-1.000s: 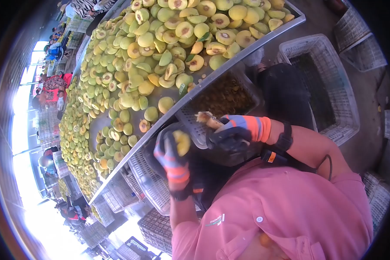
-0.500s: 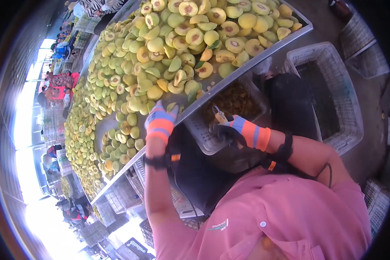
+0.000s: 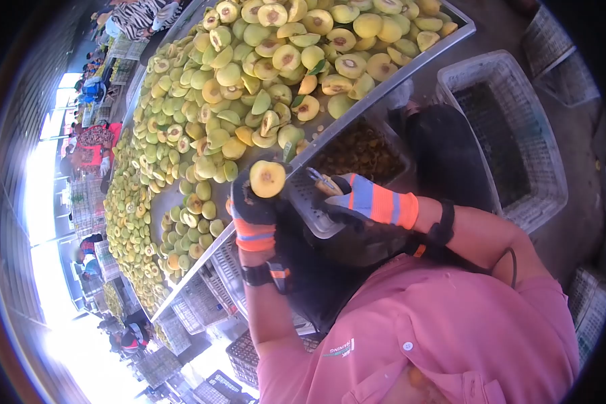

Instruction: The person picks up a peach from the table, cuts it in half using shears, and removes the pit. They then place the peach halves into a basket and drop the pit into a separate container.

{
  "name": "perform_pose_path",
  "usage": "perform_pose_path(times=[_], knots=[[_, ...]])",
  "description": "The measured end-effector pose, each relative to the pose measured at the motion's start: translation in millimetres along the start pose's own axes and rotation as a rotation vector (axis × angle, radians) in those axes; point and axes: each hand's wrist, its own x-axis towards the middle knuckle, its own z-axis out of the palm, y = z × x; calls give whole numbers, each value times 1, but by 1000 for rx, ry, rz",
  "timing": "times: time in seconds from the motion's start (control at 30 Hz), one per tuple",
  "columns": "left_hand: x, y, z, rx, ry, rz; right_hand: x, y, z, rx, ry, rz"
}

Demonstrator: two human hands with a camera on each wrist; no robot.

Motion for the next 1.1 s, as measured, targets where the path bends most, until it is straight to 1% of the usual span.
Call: perform_pose_path(times=[0.03,0.07,0.17,0.2,0.27,0.3,0.33,0.47,0.53,0.57,0.6,0.67,0.7,0.73,0.77,0.83,0.87,0.9,0.93,0.97,1.0,1.03,1.07,1.1], knots=[[-9,-4,12,173,133,199,6,9,-4,-47,-1,-66],[-17,-5,24,24,130,35,10,17,-8,-96,2,-132],[-21,12,34,114,48,110,8,16,-8,-118,29,-165],[-24,18,37,70,60,96,7,14,-10,-172,37,-151],[-23,26,47,-194,61,49,6,10,-13,-278,49,-119],[-22,28,49,-324,62,23,6,10,-13,-273,63,-129],[-21,31,46,-348,-21,-50,6,11,-13,-266,77,-140],[-21,30,49,-256,4,94,3,6,-12,-205,94,-145],[-20,21,53,-220,24,178,3,4,-14,-230,100,-79],[-22,20,55,-514,18,-19,4,4,-15,-243,102,-45],[-24,23,57,-805,16,-223,4,9,-16,-256,121,-104],[-30,18,54,-646,62,-79,11,23,-14,-288,113,-225],[-34,12,51,-177,82,238,11,22,-11,-241,104,-176],[-33,32,39,-225,102,176,7,18,-12,-197,91,-123],[-37,25,36,-172,139,139,6,15,-13,-156,80,-71],[-38,8,14,77,289,171,7,11,-18,-297,112,-78],[-45,-10,2,-199,344,-70,3,6,-18,-226,91,-9],[-50,-29,-10,-485,392,-304,4,6,-18,-246,89,-28],[-47,-18,-34,-660,494,-550,4,6,-18,-266,96,-48],[-53,-33,-53,-452,483,-507,3,6,-19,-284,112,-69],[-61,-60,-68,-368,511,-519,3,5,-19,-288,65,-127],[-68,-86,-84,-285,538,-535,4,7,-19,-296,67,-124],[-78,-120,-96,-83,584,-531,5,10,-18,-304,67,-121],[-89,-141,-114,200,481,-572,6,12,-17,-312,63,-118]])
